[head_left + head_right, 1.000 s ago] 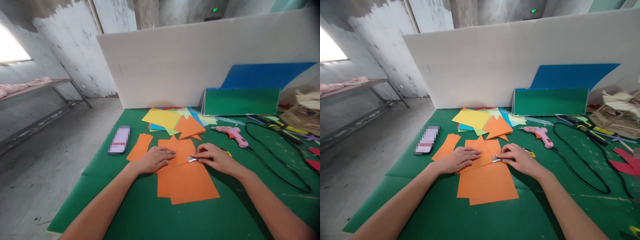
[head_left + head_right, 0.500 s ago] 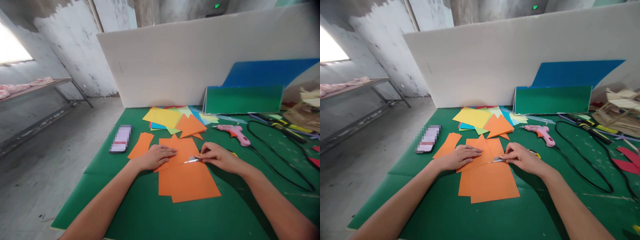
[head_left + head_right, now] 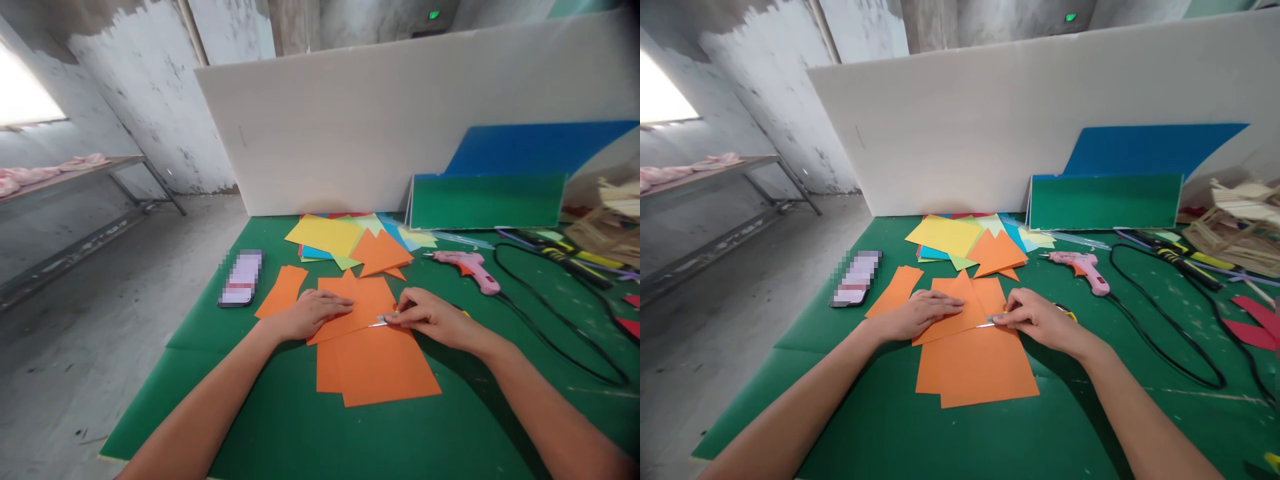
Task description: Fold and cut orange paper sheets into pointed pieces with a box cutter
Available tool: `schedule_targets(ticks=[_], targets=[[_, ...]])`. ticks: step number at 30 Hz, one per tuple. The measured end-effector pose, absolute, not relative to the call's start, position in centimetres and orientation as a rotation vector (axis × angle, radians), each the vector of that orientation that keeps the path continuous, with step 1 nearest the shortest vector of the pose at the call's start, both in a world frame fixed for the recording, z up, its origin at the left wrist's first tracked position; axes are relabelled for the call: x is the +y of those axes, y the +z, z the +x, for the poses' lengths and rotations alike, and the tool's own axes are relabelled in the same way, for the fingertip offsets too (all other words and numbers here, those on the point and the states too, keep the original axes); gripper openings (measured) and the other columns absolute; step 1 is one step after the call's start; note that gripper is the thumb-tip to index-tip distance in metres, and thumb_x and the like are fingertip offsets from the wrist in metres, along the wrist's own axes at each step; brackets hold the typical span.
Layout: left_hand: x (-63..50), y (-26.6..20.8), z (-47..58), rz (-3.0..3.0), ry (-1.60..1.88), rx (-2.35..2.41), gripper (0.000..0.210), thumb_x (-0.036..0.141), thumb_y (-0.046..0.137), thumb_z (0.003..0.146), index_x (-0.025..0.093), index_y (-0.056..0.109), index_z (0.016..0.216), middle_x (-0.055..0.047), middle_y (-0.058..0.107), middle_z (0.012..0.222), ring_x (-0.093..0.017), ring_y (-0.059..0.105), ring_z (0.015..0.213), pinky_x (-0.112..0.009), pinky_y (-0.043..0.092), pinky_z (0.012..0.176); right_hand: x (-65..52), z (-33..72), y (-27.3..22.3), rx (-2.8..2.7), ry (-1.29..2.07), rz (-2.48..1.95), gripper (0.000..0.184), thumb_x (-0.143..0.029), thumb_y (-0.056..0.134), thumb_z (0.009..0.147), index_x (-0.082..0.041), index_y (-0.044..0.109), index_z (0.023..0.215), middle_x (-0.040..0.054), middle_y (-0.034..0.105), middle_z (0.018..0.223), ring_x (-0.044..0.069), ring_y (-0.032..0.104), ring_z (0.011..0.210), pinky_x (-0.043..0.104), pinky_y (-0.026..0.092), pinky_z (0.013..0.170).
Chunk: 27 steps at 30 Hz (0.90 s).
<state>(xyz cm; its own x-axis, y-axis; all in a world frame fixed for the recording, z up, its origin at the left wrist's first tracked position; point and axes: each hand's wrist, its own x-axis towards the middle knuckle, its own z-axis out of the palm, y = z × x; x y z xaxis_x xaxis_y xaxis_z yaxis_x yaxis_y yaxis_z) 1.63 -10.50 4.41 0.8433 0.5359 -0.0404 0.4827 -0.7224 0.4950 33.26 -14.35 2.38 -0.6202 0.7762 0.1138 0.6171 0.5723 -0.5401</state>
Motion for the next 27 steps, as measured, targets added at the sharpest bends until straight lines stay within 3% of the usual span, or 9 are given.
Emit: schedule_targets(ticks=[9, 27], targets=[[-10.5, 4.3, 1.6, 2.529, 0.157, 0.752, 0.041, 0.030, 0.028, 0.102, 0.038, 0.048, 0.136, 0.007, 0.049, 0.143, -0.018, 0.041, 0.132, -0.038, 0.025, 0.111, -14.2, 33.4, 2.6, -2.517, 0.746, -1.105, 0.033, -0.049, 0.042, 0.097, -0.041, 0.067, 0.117, 0.0060, 0.054, 0.091, 0.021, 0.053, 0.088, 0.034, 0.045, 0.074], [-10.7, 4.7, 1.7, 2.521, 0.124, 0.769, 0.042, 0.024, 0.031, 0.100, 0.037, 0.052, 0.134, 0.007, 0.049, 0.144, -0.018, 0.040, 0.133, -0.038, 0.023, 0.112, -14.5, 32.2, 2.6, -2.533, 0.665, -1.064, 0.032, -0.044, 0.042, 0.098, -0.041, 0.067, 0.118, 0.0071, 0.057, 0.095, 0.022, 0.052, 0.093, 0.035, 0.043, 0.076]])
